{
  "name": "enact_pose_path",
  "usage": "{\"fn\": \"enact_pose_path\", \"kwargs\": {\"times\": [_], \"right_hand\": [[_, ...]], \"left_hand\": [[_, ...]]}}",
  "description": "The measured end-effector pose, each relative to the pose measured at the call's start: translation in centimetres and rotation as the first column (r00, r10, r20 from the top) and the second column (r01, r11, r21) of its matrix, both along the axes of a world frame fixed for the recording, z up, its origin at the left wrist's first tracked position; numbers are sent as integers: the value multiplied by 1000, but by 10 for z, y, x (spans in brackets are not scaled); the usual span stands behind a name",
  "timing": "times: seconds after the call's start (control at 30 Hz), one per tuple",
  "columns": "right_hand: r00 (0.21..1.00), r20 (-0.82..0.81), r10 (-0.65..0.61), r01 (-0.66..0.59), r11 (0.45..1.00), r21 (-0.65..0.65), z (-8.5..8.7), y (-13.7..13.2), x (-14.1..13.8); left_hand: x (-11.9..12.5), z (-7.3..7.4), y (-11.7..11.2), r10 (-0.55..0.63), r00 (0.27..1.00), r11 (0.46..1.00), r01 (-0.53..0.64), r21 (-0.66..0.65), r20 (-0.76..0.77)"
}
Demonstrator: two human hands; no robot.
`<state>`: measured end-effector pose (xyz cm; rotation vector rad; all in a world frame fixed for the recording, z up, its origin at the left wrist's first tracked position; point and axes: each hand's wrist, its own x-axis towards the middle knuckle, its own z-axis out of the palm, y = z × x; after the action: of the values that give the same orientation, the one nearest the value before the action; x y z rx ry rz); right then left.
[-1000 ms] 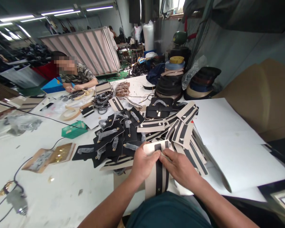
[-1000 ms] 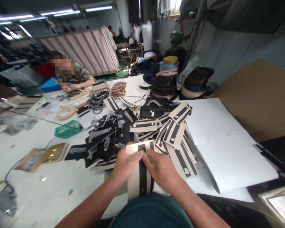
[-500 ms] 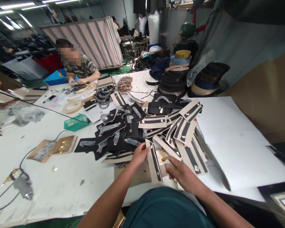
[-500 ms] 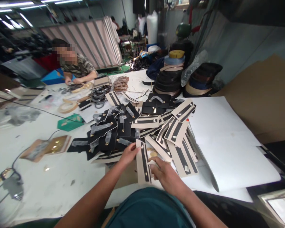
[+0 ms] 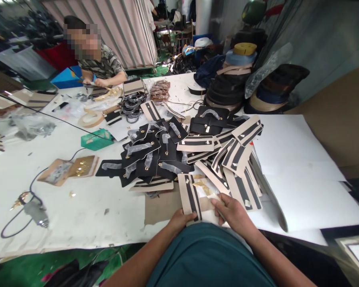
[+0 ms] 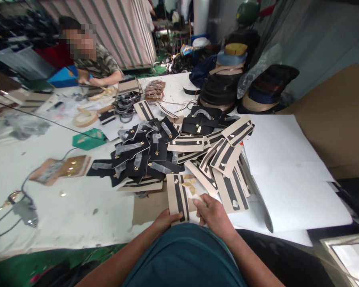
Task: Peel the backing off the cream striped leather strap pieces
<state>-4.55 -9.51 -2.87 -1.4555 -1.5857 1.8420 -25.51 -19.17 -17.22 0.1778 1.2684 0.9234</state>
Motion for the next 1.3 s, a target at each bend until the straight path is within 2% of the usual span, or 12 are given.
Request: {"fn": "enact_pose_path", "kwargs": {"times": [0.17, 0.27, 0.37, 0.53, 0.6, 0.7, 0.83, 0.93, 1.03, 1.13, 1.3], "right_hand": [[1000, -5, 5, -5, 1000, -30, -5, -3, 1], [1000, 30, 7, -8, 1000, 6, -6, -4, 4], [998, 53, 39, -43, 997, 71, -4, -5, 7], [995, 31, 92, -95, 989, 113, 0, -7, -1], [995, 32, 94, -97, 985, 142, 0, -7, -6], [994, 42, 98, -104, 980, 172, 0, -5, -10], [994, 56, 92, -102, 972, 211, 0, -2, -9], [992, 99, 76, -97, 968, 232, 0, 0, -8], [976, 210, 54, -121, 940, 320, -2, 0, -9], [945, 324, 45, -197, 868, 456, -7, 1, -10], [919, 393, 23, -277, 746, 605, -13, 2, -1]], "left_hand": [[6, -3, 9, -30, 999, 999, 29, 39, 23], [6, 8, 13, -36, 997, 996, 41, 73, -70], [4, 36, 19, -58, 987, 984, 82, 158, -150], [3, 100, 35, -147, 965, 946, 201, 254, -218], [5, 120, 41, -157, 957, 926, 228, 300, -243], [10, 142, 48, -166, 951, 896, 255, 362, -259], [18, 162, 53, -182, 944, 888, 278, 366, -274], [27, 168, 56, -148, 935, 911, 256, 325, -322], [36, 163, 61, -79, 926, 931, 201, 305, -369], [46, 152, 70, -5, 895, 950, 142, 276, -445], [65, 136, 85, 0, 883, 977, 100, 188, -470]]}}
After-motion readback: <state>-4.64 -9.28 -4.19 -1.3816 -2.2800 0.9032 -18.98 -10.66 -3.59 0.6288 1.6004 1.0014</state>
